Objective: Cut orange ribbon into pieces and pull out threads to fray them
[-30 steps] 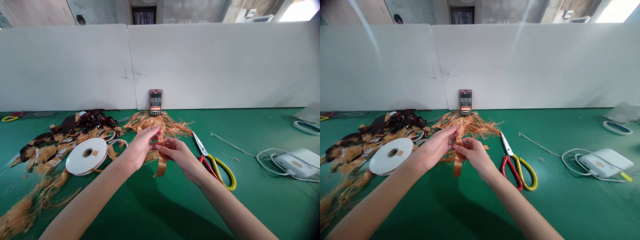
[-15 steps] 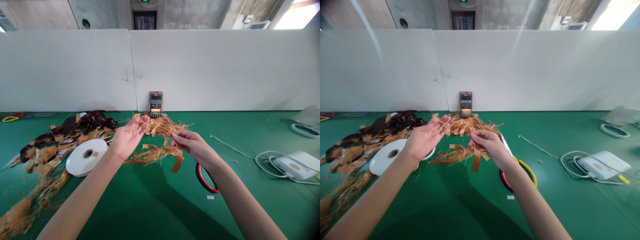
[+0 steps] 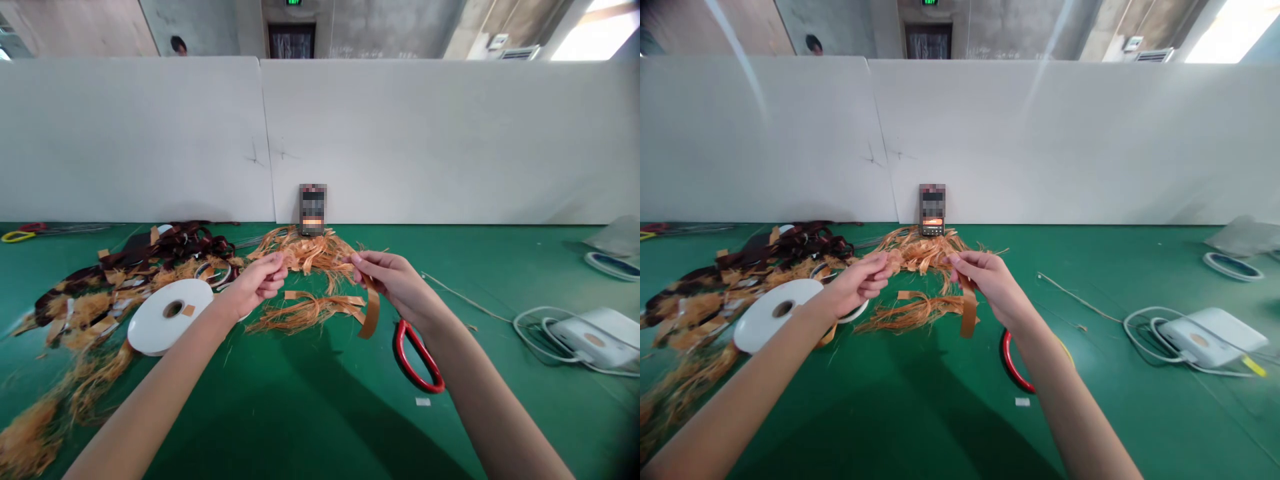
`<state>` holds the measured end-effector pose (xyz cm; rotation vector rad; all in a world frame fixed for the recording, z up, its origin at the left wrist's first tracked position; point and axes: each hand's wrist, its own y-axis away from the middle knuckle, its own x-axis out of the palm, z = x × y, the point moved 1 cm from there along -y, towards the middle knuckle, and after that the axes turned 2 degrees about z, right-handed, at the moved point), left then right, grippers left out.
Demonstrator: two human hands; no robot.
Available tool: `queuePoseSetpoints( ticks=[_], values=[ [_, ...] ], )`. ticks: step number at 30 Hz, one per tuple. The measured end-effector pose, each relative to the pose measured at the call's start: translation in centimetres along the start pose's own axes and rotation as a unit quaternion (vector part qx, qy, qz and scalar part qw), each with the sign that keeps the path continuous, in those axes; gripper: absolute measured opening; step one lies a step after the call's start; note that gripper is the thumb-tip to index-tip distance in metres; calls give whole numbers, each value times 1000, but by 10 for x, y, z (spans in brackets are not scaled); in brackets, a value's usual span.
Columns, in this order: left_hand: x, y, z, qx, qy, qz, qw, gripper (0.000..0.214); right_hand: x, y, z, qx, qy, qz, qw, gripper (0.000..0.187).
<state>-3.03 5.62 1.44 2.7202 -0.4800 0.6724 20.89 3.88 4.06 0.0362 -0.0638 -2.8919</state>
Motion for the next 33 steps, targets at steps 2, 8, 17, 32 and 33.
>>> queuePoseSetpoints(
  ticks=[2, 8, 17, 32, 33],
  values=[
    [8, 4, 1, -9, -128, 36, 991, 14, 2, -3, 3, -8, -3, -7, 1000, 28],
    [26, 16, -1, 83, -323, 94, 938, 32, 5, -11, 9, -22, -63, -32, 997, 25],
    [31, 9, -5, 234, 21, 60, 970, 34, -10, -17, 2, 43, -196, -101, 974, 17],
    [34, 11, 7, 71, -345, 28, 936, 23, 6, -15, 2, -4, -132, -130, 983, 21],
    [35, 14, 7, 73, -368, 50, 926, 21, 6, -17, 0, 2, -152, -133, 979, 19]
  ],
)
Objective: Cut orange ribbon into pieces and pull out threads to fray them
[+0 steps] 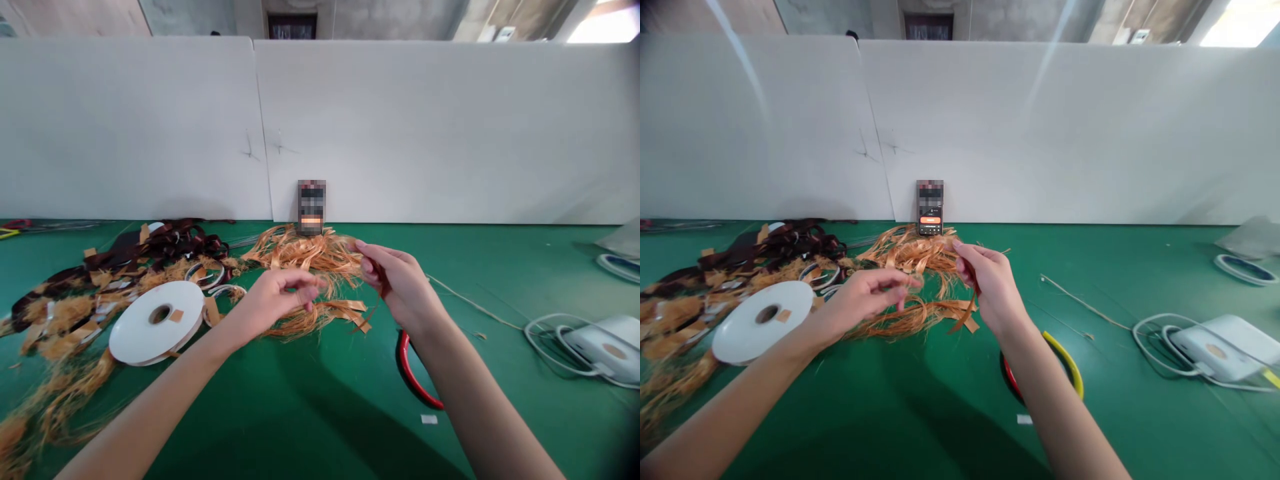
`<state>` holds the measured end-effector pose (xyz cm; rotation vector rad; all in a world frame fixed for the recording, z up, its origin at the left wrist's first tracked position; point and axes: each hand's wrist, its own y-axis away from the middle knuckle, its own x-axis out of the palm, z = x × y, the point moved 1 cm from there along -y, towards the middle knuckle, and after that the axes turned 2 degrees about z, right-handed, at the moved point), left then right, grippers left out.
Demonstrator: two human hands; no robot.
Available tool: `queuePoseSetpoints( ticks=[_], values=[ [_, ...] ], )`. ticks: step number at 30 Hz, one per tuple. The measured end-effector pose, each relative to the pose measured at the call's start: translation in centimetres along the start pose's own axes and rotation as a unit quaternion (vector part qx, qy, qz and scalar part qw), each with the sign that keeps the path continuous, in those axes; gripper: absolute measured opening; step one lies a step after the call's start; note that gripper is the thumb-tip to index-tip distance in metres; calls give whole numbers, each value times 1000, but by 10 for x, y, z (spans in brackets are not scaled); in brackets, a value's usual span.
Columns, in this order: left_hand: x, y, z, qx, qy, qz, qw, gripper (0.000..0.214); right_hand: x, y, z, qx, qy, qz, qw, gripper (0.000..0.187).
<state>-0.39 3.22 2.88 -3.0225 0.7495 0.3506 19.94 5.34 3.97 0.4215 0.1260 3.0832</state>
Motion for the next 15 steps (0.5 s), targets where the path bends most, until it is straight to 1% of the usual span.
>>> queuePoseSetpoints(
  ticks=[1, 3, 5, 6, 8, 10, 13, 14, 15],
  values=[
    [0, 2, -1, 14, -8, 16, 1000, 19, -1, -2, -2, 13, -24, -3, 1000, 18],
    [1, 5, 0, 48, 23, 28, 998, 23, -3, -8, -7, 44, -72, -6, 996, 18],
    [-1, 5, 4, 97, 104, 4, 990, 28, -6, -13, -13, 68, -100, -12, 993, 18],
    [-2, 4, 6, 123, 154, -18, 980, 28, -7, -14, -16, 76, -107, -15, 991, 19],
    [-4, 1, 11, 162, 269, -58, 948, 27, -9, -16, -24, 88, -116, -18, 989, 18],
    [-6, -3, 14, 164, 389, -72, 904, 25, -8, -15, -32, 105, -128, -17, 986, 17],
    [-9, -7, 20, 114, 546, -74, 827, 32, -3, -9, -43, 126, -154, -14, 980, 16],
    [-10, -7, 23, 90, 582, -74, 805, 35, -2, -6, -47, 131, -165, -14, 977, 16],
    [-11, -8, 27, 62, 603, -74, 792, 38, 0, -4, -50, 134, -177, -14, 975, 17]
  ],
)
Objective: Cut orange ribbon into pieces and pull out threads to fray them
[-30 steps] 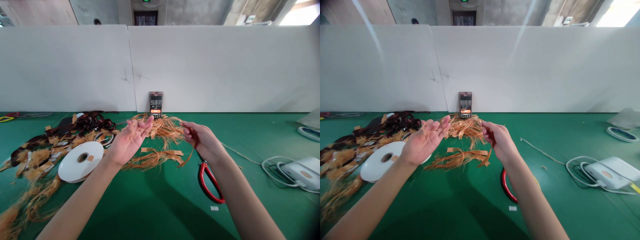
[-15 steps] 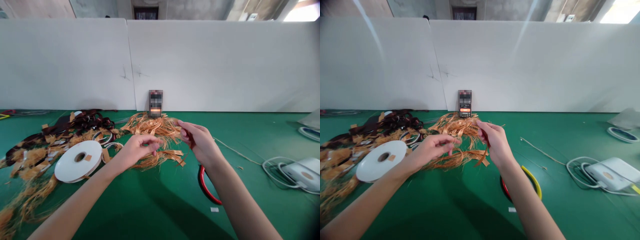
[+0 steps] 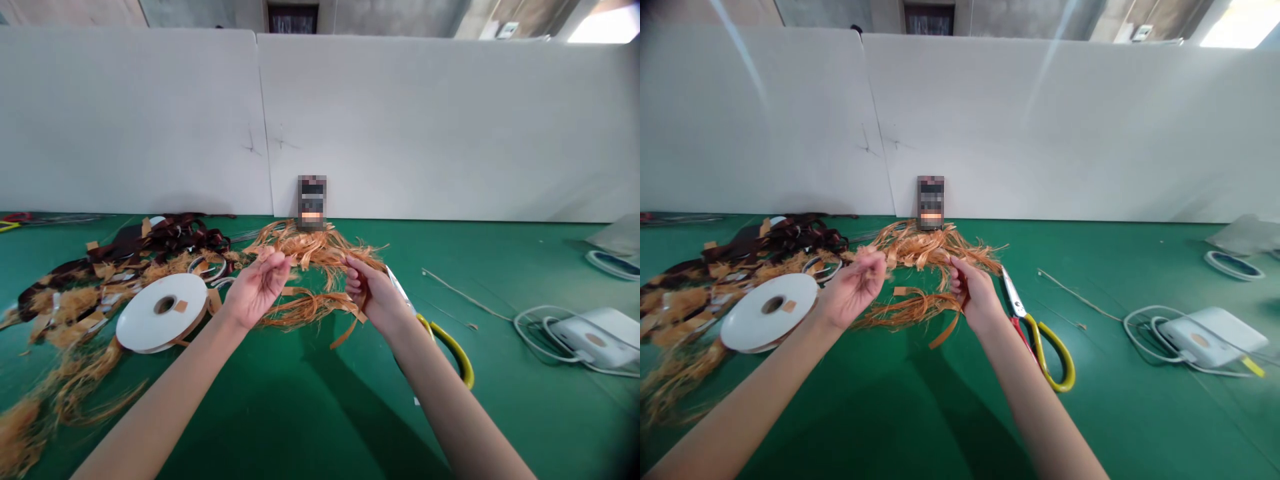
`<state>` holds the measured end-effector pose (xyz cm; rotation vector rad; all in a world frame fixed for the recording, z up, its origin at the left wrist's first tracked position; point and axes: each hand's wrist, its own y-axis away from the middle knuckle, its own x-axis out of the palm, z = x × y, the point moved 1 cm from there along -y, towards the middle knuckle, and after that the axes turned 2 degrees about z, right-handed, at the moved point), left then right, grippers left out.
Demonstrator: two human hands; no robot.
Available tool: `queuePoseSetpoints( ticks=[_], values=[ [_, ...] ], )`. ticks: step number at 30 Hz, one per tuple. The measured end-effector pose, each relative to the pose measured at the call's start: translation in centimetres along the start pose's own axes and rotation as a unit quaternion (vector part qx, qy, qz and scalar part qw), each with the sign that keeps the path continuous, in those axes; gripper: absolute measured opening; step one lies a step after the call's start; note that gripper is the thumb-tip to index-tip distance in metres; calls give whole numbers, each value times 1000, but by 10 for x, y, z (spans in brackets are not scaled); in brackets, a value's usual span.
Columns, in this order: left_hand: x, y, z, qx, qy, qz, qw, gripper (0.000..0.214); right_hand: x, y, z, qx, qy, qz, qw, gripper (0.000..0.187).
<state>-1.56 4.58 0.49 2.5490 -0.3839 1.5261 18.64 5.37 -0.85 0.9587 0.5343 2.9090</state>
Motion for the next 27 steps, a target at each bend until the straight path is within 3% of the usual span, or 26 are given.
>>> queuePoseSetpoints(
  ticks=[4, 8, 13, 15, 19, 24, 27],
  values=[
    [-22, -2, 6, -89, -40, -44, 994, 39, -5, 3, -12, 8, -51, 0, 999, 16],
    [-43, -1, 15, -166, -108, -53, 979, 23, -16, 2, -26, 13, -102, 5, 995, 15],
    [-61, 9, 27, -291, -183, 32, 938, 16, -24, 2, -47, 29, -122, 23, 992, 17],
    [-66, 13, 30, -266, -141, 56, 952, 7, -23, 5, -52, 32, -124, 37, 991, 19],
    [-70, 18, 33, -144, -64, 45, 986, 27, -19, 12, -54, 29, -134, 64, 989, 22],
    [-67, 18, 33, -28, -3, 31, 999, 30, -15, 18, -52, 22, -142, 80, 986, 19],
    [-67, 20, 30, 9, 78, -6, 997, 29, -14, 18, -51, 19, -150, 90, 984, 16]
  ],
)
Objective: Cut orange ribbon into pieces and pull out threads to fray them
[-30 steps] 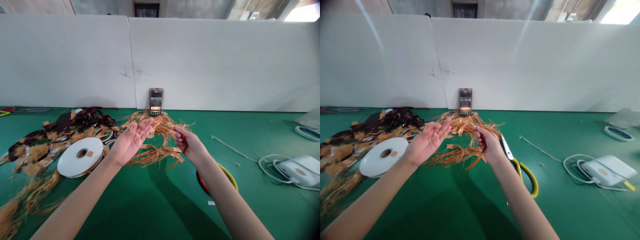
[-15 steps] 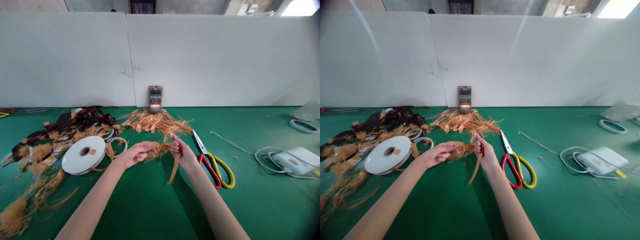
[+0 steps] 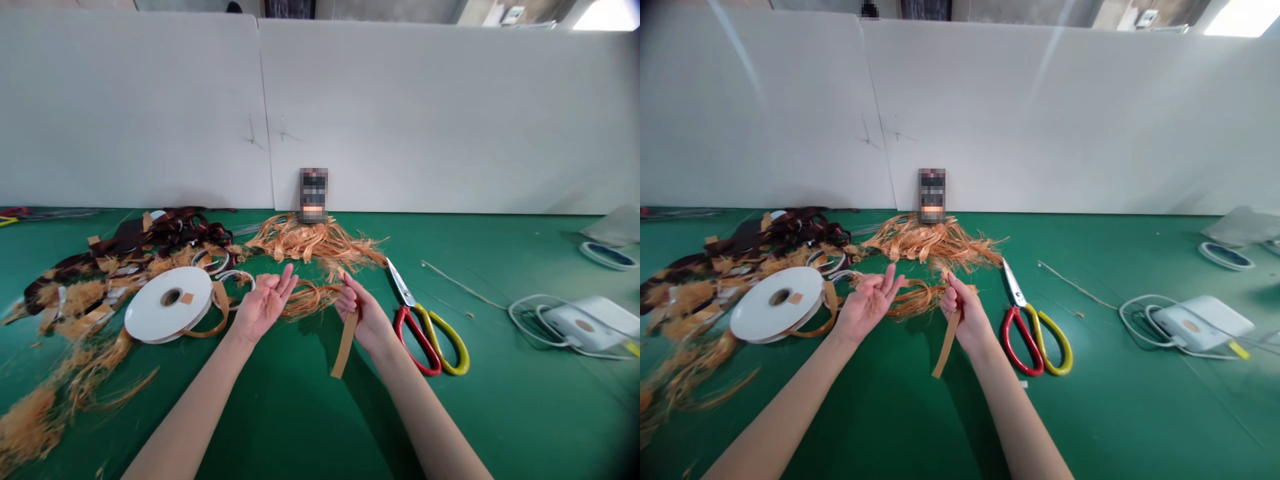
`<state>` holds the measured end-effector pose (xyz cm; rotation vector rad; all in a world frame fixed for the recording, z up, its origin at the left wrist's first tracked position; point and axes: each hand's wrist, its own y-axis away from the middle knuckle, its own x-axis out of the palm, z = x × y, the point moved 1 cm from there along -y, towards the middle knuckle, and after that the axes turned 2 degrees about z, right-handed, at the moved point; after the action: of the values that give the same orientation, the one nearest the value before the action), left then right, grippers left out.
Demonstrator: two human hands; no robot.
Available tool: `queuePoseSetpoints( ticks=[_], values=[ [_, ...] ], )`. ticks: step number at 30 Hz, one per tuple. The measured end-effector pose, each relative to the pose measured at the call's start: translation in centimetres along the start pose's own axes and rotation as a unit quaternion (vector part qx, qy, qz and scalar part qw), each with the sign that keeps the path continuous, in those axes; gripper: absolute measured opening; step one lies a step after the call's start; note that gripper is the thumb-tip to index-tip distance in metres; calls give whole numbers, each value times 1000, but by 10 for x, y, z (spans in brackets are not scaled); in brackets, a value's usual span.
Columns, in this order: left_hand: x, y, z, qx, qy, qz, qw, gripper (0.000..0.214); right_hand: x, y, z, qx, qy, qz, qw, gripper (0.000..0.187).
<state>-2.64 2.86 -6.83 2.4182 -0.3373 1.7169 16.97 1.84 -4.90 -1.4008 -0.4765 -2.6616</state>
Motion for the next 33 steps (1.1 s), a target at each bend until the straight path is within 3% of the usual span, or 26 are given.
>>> queuePoseSetpoints(
  ticks=[5, 11, 15, 17, 20, 28, 33],
  values=[
    [1, 5, -9, -37, 43, -31, 998, 31, -2, 0, 5, -10, -19, 13, 1000, 15],
    [-8, 7, -4, -209, -3, -50, 977, 28, 2, 4, 7, -10, -15, 20, 1000, 17],
    [-10, 10, 0, -315, -65, -2, 947, 29, 7, 6, 5, -7, 0, 25, 1000, 15],
    [-9, 12, 1, -327, -91, 41, 940, 30, 8, 7, 4, -4, 4, 27, 1000, 15],
    [-8, 13, -1, -295, -88, 72, 949, 21, 6, 6, 5, -4, -3, 25, 1000, 15],
    [4, 8, 2, -141, -34, 49, 988, 36, 2, 4, 10, -32, -18, -3, 999, 16],
    [3, 1, 0, -3, -34, -25, 999, 31, 2, 3, 2, -1, 42, -17, 999, 15]
  ],
)
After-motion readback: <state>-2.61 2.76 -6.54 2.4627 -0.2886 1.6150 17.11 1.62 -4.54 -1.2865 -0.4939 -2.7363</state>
